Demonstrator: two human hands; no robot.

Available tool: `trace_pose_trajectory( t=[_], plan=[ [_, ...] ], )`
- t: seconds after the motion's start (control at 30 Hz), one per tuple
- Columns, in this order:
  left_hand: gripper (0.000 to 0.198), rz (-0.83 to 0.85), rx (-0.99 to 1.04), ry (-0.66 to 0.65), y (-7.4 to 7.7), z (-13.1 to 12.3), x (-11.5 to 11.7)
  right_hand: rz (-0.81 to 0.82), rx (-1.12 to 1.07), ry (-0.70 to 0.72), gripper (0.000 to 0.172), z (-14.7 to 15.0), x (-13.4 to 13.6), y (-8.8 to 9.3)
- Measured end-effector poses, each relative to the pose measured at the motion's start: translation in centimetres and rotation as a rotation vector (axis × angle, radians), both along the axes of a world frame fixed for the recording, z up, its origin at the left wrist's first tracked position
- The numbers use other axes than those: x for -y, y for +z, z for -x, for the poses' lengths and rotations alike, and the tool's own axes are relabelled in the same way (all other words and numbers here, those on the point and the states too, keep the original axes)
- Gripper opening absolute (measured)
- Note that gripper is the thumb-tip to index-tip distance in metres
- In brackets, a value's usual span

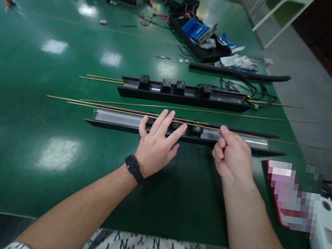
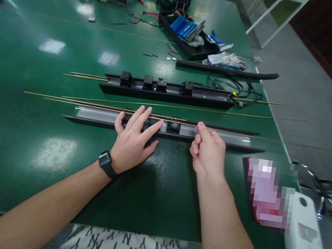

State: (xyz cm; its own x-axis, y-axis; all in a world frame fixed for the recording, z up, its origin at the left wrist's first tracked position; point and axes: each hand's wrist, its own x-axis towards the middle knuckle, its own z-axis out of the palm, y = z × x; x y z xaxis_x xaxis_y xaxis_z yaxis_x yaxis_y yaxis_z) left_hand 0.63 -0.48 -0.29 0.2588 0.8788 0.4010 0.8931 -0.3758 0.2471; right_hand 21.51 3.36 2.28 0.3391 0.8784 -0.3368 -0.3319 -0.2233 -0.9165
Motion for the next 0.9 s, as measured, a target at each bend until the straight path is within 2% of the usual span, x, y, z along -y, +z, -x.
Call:
trace_pose_trajectory(
  t=[0.57, 0.9],
  plan=[
    [0.055, 0.001, -0.01, -0.002, 0.09, 0.01, -0.01, -0.013, -0.001, 0.025, 0.021, -0.12, 0.06, -0.01],
    [0.056, -0.004, -0.002, -0.003, 0.03, 0.02, 0.02, -0.011, 0.004, 0.021, 0.029, -0.03, -0.04, -0.08]
  ],
)
